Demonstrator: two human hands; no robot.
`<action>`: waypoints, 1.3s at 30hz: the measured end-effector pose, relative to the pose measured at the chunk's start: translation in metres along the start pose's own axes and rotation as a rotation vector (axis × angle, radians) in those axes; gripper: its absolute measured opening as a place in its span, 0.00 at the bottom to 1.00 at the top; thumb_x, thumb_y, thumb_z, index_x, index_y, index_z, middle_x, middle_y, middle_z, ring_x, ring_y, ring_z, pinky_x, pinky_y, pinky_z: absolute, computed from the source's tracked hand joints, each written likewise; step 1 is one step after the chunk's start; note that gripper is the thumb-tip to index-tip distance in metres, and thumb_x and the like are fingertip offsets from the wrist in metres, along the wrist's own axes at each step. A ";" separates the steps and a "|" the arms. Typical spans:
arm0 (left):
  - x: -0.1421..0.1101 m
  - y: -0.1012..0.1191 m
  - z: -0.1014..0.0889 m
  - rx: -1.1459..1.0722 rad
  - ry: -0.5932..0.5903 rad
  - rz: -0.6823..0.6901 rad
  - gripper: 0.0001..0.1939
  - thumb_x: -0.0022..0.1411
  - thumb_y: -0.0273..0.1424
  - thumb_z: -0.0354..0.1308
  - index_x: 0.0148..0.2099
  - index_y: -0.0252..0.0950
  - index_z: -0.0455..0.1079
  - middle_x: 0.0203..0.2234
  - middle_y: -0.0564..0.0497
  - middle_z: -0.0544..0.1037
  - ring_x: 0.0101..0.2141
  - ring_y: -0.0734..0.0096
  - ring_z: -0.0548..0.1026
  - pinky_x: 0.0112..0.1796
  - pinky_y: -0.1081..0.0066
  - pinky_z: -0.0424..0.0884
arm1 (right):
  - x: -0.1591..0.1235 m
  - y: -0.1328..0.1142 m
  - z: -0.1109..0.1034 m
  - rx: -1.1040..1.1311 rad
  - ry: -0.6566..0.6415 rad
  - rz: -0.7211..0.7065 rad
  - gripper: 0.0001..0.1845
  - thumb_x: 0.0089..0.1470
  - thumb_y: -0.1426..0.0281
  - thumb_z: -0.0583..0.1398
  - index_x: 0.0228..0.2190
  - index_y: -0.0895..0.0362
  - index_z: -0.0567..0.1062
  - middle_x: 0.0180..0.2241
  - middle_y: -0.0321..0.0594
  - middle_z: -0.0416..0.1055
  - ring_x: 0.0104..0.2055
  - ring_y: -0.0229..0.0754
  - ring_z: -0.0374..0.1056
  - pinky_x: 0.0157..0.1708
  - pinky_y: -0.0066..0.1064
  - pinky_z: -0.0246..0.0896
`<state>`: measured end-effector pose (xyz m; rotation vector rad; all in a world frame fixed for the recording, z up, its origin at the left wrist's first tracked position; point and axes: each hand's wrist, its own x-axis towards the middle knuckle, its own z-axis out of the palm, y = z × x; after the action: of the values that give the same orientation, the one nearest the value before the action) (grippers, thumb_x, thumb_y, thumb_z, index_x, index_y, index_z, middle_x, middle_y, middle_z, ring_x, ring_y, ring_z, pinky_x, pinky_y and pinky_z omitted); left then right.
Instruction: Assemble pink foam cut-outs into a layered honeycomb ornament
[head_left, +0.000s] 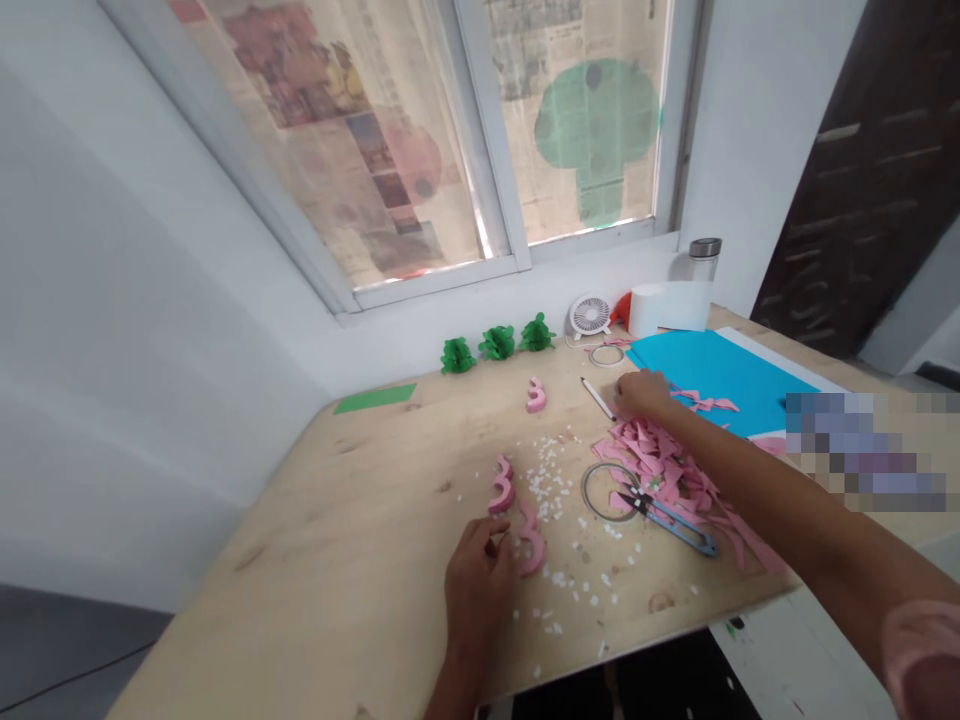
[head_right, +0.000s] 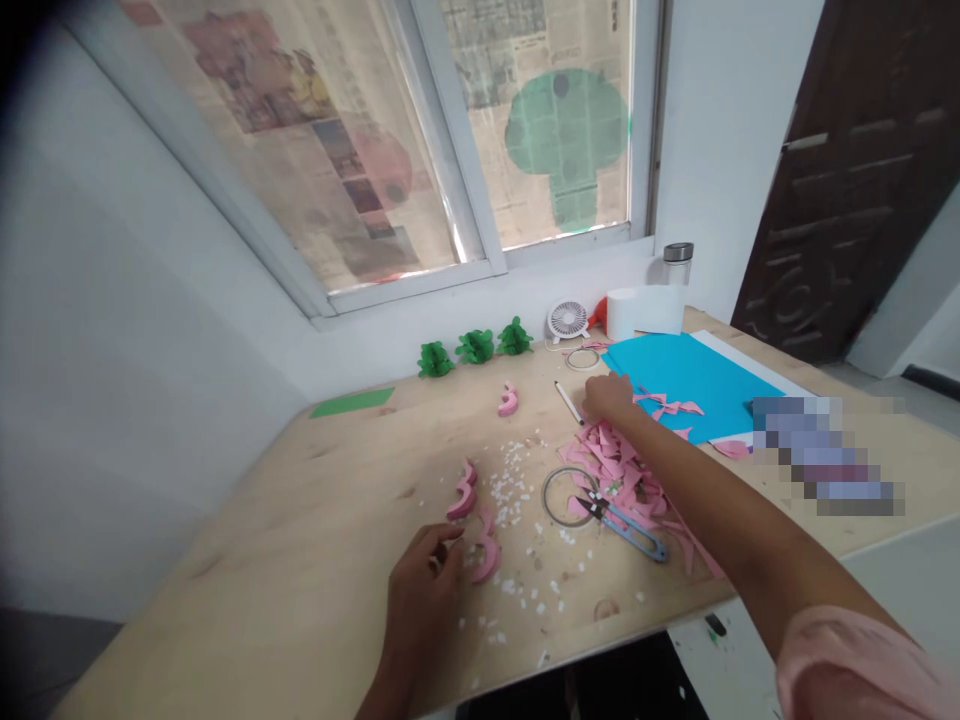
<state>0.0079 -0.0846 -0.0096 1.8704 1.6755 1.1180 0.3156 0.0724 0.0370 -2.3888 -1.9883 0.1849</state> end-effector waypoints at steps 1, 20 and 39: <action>-0.001 0.000 -0.002 0.000 0.000 0.004 0.08 0.54 0.32 0.54 0.34 0.37 0.73 0.30 0.49 0.77 0.25 0.68 0.73 0.31 0.69 0.69 | 0.003 -0.002 0.002 -0.006 -0.010 0.013 0.17 0.59 0.66 0.58 0.49 0.58 0.69 0.49 0.45 0.68 0.46 0.45 0.69 0.43 0.43 0.67; 0.001 0.030 -0.022 -0.370 -0.071 -0.271 0.12 0.50 0.37 0.60 0.36 0.36 0.75 0.29 0.50 0.80 0.28 0.68 0.75 0.31 0.71 0.70 | 0.000 0.011 -0.009 0.362 0.325 -0.072 0.17 0.60 0.66 0.57 0.49 0.58 0.69 0.49 0.45 0.68 0.45 0.45 0.69 0.43 0.43 0.67; 0.027 0.081 0.025 -1.114 -0.241 -0.514 0.21 0.44 0.34 0.69 0.41 0.30 0.72 0.26 0.48 0.78 0.26 0.71 0.76 0.29 0.73 0.72 | -0.164 -0.048 0.012 0.227 0.680 -0.996 0.10 0.59 0.76 0.53 0.39 0.55 0.72 0.32 0.42 0.76 0.43 0.46 0.68 0.50 0.47 0.56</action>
<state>0.0780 -0.0701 0.0427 0.7675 0.9359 1.1564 0.2379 -0.0808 0.0415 -0.9077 -2.2807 -0.3539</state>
